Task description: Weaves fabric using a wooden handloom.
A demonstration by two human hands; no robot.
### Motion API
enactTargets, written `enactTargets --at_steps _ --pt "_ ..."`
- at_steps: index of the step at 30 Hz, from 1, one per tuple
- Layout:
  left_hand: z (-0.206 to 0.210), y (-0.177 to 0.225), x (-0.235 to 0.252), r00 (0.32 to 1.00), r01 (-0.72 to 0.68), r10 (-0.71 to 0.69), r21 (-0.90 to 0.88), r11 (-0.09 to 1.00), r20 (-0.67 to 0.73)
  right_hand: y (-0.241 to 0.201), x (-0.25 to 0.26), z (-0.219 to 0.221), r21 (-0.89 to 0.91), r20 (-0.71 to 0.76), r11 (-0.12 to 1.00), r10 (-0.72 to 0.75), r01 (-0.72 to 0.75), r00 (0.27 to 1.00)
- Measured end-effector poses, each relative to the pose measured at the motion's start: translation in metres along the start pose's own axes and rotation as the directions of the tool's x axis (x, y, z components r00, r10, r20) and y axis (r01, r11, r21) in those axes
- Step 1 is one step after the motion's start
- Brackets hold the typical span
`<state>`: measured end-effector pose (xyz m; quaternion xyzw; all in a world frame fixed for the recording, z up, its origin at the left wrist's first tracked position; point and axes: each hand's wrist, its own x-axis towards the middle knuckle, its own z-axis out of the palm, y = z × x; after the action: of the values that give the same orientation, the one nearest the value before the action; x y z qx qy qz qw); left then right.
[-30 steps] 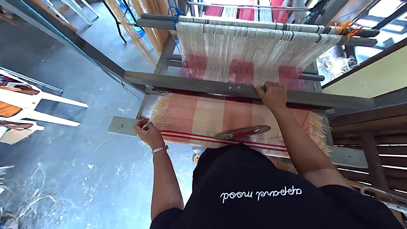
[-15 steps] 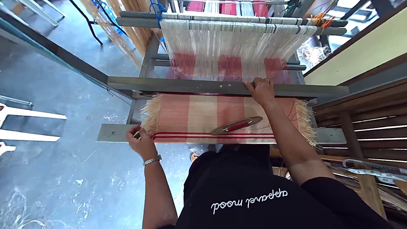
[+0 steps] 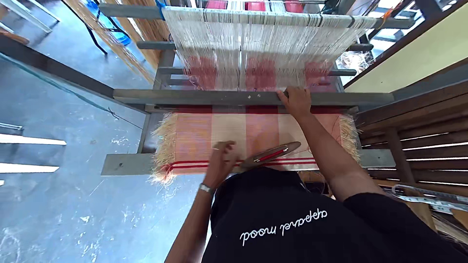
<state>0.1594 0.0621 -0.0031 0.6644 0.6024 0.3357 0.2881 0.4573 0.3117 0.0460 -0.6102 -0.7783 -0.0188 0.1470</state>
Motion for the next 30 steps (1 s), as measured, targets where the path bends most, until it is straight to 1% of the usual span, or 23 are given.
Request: enactTargets --at_steps 1,2,4,7,9,11,13,14,15,16,17,18,19,20,21,22,23,24,26,28,30 --pt "0.018 0.009 0.005 0.988 -0.093 0.087 0.042 0.995 0.131 -0.001 0.007 -0.001 0.0 0.016 1.0 0.011 -0.011 1.0" --pt "0.032 0.012 0.009 0.965 -0.157 0.137 0.074 0.985 0.222 -0.002 0.013 -0.002 -0.002 0.026 1.0 0.019 -0.019 0.999" --pt "0.042 0.01 0.016 0.933 -0.236 0.189 0.123 0.964 0.307 -0.007 0.008 -0.004 0.005 0.05 1.0 0.029 -0.029 0.998" --pt "0.038 0.009 0.028 0.894 -0.293 0.192 0.202 0.935 0.406 -0.012 -0.024 -0.017 0.03 0.106 0.999 0.031 -0.034 0.994" --pt "0.037 0.009 0.035 0.876 -0.314 0.199 0.207 0.926 0.44 -0.01 -0.036 -0.021 0.077 0.142 0.997 0.018 -0.029 0.99" --pt "0.039 0.006 0.039 0.871 -0.314 0.196 0.204 0.927 0.45 -0.006 -0.036 -0.023 0.146 0.131 0.989 -0.012 -0.008 0.991" --pt "0.041 0.0 0.04 0.881 -0.312 0.212 0.182 0.933 0.422 -0.002 -0.047 -0.036 0.27 0.068 0.96 -0.101 0.079 0.993" --pt "0.042 -0.003 0.039 0.889 -0.301 0.215 0.164 0.939 0.404 0.001 -0.061 -0.047 0.285 0.083 0.949 -0.162 0.133 0.983" --pt "0.041 -0.006 0.036 0.9 -0.278 0.204 0.146 0.949 0.386 0.004 -0.083 -0.057 0.292 0.156 0.944 -0.206 0.154 0.966" --pt "0.039 -0.008 0.034 0.912 -0.244 0.188 0.114 0.963 0.365 0.008 -0.109 -0.064 0.301 0.29 0.944 -0.224 0.133 0.93" --pt "0.036 -0.01 0.034 0.928 -0.191 0.162 0.057 0.98 0.335 0.014 -0.136 -0.066 0.314 0.45 0.945 -0.234 0.093 0.862" --pt "0.03 -0.012 0.033 0.951 -0.107 0.113 -0.035 0.994 0.287 0.019 -0.162 -0.063 0.324 0.576 0.945 -0.237 0.048 0.782" --pt "0.024 -0.015 0.035 0.977 -0.002 0.033 -0.148 0.989 0.21 0.023 -0.186 -0.057 0.329 0.638 0.944 -0.233 0.013 0.734" --pt "0.015 -0.017 0.04 0.991 0.106 -0.082 -0.262 0.959 0.101 0.026 -0.207 -0.047 0.334 0.629 0.943 -0.228 0.007 0.744" --pt "0.004 -0.02 0.047 0.976 0.189 -0.218 -0.378 0.906 -0.032 0.027 -0.223 -0.036 0.351 0.573 0.936 -0.231 0.02 0.786" --pt "-0.006 -0.024 0.057 0.927 0.218 -0.334 -0.48 0.85 -0.17 0.027 -0.235 -0.025 0.368 0.495 0.929 -0.232 0.04 0.837" --pt "-0.016 -0.029 0.069 0.864 0.194 -0.41 -0.558 0.807 -0.293 0.027 -0.241 -0.017 0.382 0.419 0.923 -0.228 0.057 0.879" --pt "-0.027 -0.033 0.083 0.807 0.14 -0.445 -0.606 0.783 -0.388 0.026 -0.242 -0.011 0.384 0.372 0.921 -0.215 0.061 0.903" --pt "-0.045 -0.032 0.112 0.733 0.047 -0.447 -0.617 0.785 -0.513 0.031 -0.234 -0.007 0.373 0.362 0.927 -0.176 0.031 0.915" --pt "-0.05 -0.028 0.139 0.669 0.044 -0.452 -0.576 0.816 -0.59 0.042 -0.218 -0.014 0.376 0.38 0.924 -0.085 -0.07 0.921" --pt "-0.051 -0.029 0.163 0.641 0.064 -0.463 -0.557 0.828 -0.613 0.061 -0.195 -0.027 0.424 0.392 0.879 0.04 -0.219 0.919"
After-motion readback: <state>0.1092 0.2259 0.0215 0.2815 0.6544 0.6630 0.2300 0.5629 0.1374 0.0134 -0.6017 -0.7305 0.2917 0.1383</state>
